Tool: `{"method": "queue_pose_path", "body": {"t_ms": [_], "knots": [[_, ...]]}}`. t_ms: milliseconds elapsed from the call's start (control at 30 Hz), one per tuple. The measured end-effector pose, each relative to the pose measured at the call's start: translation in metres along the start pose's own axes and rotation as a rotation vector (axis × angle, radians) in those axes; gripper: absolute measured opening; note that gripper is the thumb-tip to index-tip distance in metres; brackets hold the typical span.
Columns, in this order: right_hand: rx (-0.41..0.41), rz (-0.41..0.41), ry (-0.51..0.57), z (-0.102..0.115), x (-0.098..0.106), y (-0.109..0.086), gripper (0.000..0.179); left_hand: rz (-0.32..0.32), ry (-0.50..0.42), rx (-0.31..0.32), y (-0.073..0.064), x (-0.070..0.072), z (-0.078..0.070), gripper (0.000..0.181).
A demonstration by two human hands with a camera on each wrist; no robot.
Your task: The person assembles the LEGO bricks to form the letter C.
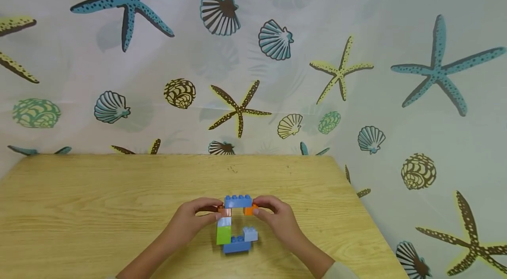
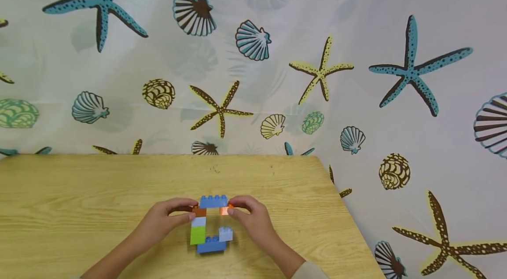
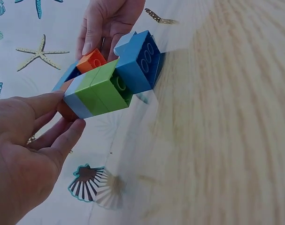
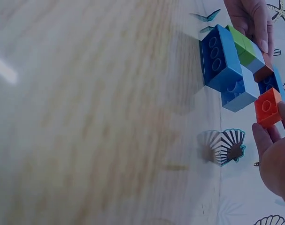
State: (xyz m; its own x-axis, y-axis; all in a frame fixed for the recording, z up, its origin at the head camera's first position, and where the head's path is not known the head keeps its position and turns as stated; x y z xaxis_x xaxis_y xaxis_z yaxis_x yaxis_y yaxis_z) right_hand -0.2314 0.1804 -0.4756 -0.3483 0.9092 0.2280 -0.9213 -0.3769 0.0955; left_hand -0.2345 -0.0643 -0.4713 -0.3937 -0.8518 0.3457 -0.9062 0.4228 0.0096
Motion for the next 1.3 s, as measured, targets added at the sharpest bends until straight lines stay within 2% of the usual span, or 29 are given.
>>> {"method": "queue_pose_path", "body": {"t_ms": [233,500,600,833,1067,1300], "knots": [[-0.09,0.013,0.031,-0.009,-0.002,0.005,0.032,-0.008,-0.018,0.05,0.003,0.001,0.011,0.032],[-0.163,0.018,0.058,-0.015,-0.007,0.011,0.029,-0.019,-0.065,0.1,0.005,0.004,0.024,0.034],[-0.18,0.016,0.044,-0.016,-0.008,0.014,0.028,-0.022,-0.053,0.107,0.004,0.004,0.026,0.033],[-0.217,0.026,0.027,-0.017,-0.011,0.017,0.029,-0.056,-0.011,0.177,0.005,0.002,0.029,0.035],[-0.246,0.027,0.034,-0.024,-0.008,0.019,0.031,-0.063,-0.009,0.158,0.009,-0.001,0.032,0.028],[-0.238,0.009,0.054,-0.027,-0.006,0.017,0.031,-0.055,-0.079,0.142,0.013,-0.005,0.037,0.024]]}}
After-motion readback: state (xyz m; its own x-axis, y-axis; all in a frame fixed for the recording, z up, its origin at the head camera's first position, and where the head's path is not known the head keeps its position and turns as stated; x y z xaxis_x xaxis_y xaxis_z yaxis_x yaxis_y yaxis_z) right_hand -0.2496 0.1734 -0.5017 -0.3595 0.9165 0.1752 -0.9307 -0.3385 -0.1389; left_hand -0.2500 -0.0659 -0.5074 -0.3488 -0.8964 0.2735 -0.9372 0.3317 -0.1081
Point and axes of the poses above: each hand's wrist, its own y-axis towards the middle knuckle, its own x-axis out of the back of the hand, z = x × y, the point moved 4 cm from there along y, towards the middle knuckle, and after that the axes turned 10 degrees about z, right-handed, at the moved point
